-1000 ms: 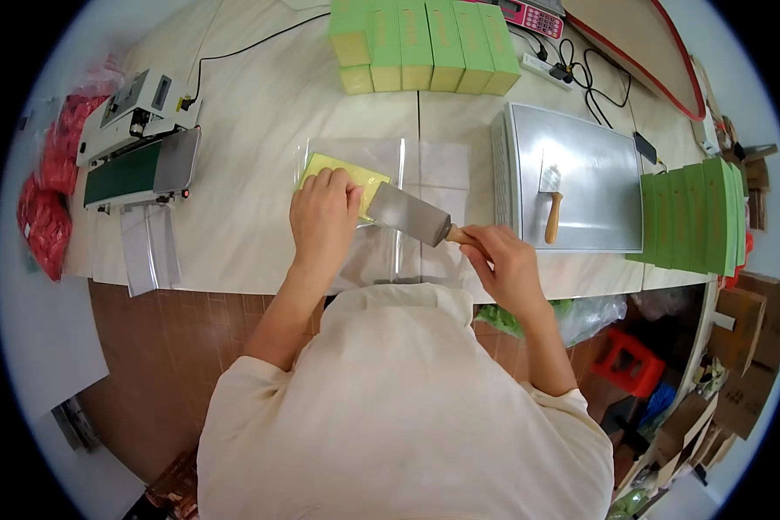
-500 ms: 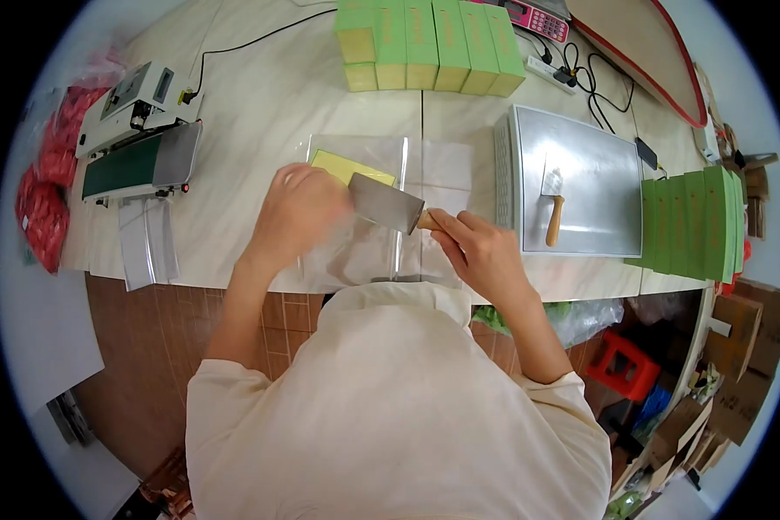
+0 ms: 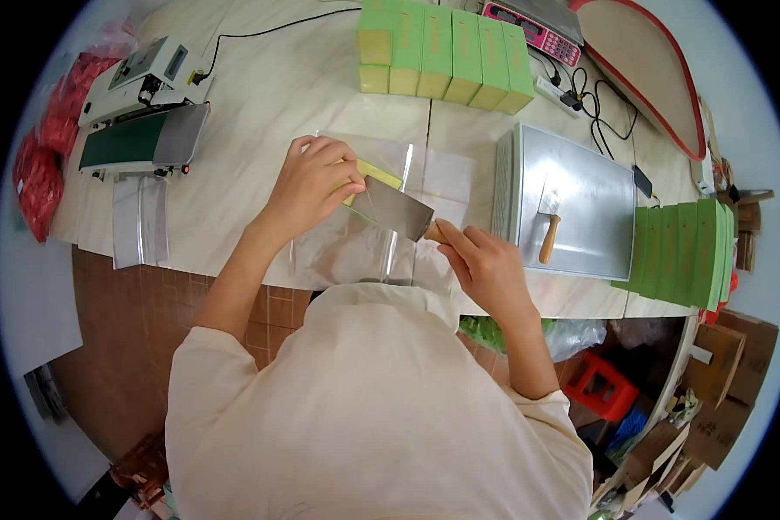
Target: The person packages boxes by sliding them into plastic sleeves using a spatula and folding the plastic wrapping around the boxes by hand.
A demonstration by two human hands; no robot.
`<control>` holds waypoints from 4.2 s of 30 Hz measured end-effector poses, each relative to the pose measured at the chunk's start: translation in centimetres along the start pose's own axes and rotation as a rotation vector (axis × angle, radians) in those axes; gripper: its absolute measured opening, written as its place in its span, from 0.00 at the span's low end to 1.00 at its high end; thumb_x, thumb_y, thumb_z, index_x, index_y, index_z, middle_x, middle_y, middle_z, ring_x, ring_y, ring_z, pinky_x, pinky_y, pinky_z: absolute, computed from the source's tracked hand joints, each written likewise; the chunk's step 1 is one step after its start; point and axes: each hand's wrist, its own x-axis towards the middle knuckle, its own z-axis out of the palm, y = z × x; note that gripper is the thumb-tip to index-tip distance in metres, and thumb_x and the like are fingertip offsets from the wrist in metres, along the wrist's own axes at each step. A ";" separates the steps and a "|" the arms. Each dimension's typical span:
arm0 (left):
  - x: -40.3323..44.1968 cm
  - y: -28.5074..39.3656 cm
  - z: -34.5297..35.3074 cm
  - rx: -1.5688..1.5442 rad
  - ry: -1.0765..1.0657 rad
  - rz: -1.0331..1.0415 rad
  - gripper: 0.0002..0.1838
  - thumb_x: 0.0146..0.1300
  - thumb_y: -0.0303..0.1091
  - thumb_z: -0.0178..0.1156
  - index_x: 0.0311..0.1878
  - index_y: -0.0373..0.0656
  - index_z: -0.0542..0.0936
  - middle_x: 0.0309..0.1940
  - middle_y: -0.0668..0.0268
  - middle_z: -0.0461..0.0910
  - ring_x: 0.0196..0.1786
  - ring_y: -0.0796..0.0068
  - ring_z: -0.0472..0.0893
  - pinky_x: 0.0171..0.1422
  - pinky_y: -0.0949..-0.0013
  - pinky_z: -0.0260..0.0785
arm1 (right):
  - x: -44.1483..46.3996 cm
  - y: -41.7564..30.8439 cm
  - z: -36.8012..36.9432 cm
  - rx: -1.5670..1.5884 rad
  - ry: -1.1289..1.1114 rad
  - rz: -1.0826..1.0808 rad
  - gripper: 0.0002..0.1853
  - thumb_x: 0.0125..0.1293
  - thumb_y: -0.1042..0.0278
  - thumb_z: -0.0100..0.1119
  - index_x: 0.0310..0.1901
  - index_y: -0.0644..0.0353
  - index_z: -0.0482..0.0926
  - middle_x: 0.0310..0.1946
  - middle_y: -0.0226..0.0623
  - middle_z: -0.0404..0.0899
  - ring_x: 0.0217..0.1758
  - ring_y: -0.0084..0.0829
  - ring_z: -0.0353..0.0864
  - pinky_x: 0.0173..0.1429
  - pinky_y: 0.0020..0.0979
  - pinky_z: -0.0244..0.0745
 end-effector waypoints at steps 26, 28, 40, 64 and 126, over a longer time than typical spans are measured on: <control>0.3 -0.2 1.0 0.195 0.064 -0.091 0.06 0.53 0.33 0.68 0.30 0.48 0.80 0.37 0.73 0.75 0.50 0.71 0.74 0.61 0.57 0.57 | -0.3 -0.2 0.7 0.078 0.021 0.153 0.12 0.63 0.68 0.64 0.49 0.54 0.81 0.21 0.33 0.71 0.19 0.35 0.72 0.22 0.35 0.66; 0.1 -0.3 1.0 0.189 0.065 -0.094 0.06 0.53 0.33 0.68 0.31 0.48 0.79 0.37 0.73 0.75 0.50 0.71 0.74 0.62 0.57 0.57 | -0.1 -0.1 0.8 0.055 0.036 0.154 0.12 0.64 0.68 0.63 0.49 0.53 0.81 0.21 0.32 0.71 0.18 0.35 0.72 0.21 0.35 0.65; 2.7 0.9 0.8 0.135 0.141 -0.021 0.15 0.54 0.32 0.68 0.44 0.49 0.76 0.50 0.72 0.75 0.59 0.67 0.71 0.70 0.54 0.56 | 1.5 0.5 1.2 0.011 0.031 0.167 0.10 0.67 0.64 0.60 0.48 0.51 0.80 0.21 0.31 0.72 0.19 0.35 0.74 0.20 0.35 0.66; -4.8 -6.2 1.5 -0.579 0.206 -0.317 0.46 0.53 0.43 0.74 0.72 0.44 0.61 0.69 0.58 0.67 0.72 0.61 0.65 0.76 0.57 0.52 | -7.1 7.3 -3.4 0.432 0.236 0.769 0.12 0.72 0.66 0.56 0.49 0.65 0.81 0.23 0.28 0.75 0.26 0.17 0.63 0.28 0.24 0.61; -1.2 6.1 3.0 -0.213 0.316 -0.259 0.10 0.70 0.33 0.55 0.33 0.40 0.79 0.30 0.65 0.82 0.38 0.65 0.80 0.49 0.64 0.69 | -7.3 14.4 2.8 -0.628 0.280 0.802 0.14 0.55 0.65 0.67 0.40 0.61 0.77 0.37 0.44 0.78 0.42 0.46 0.78 0.47 0.42 0.74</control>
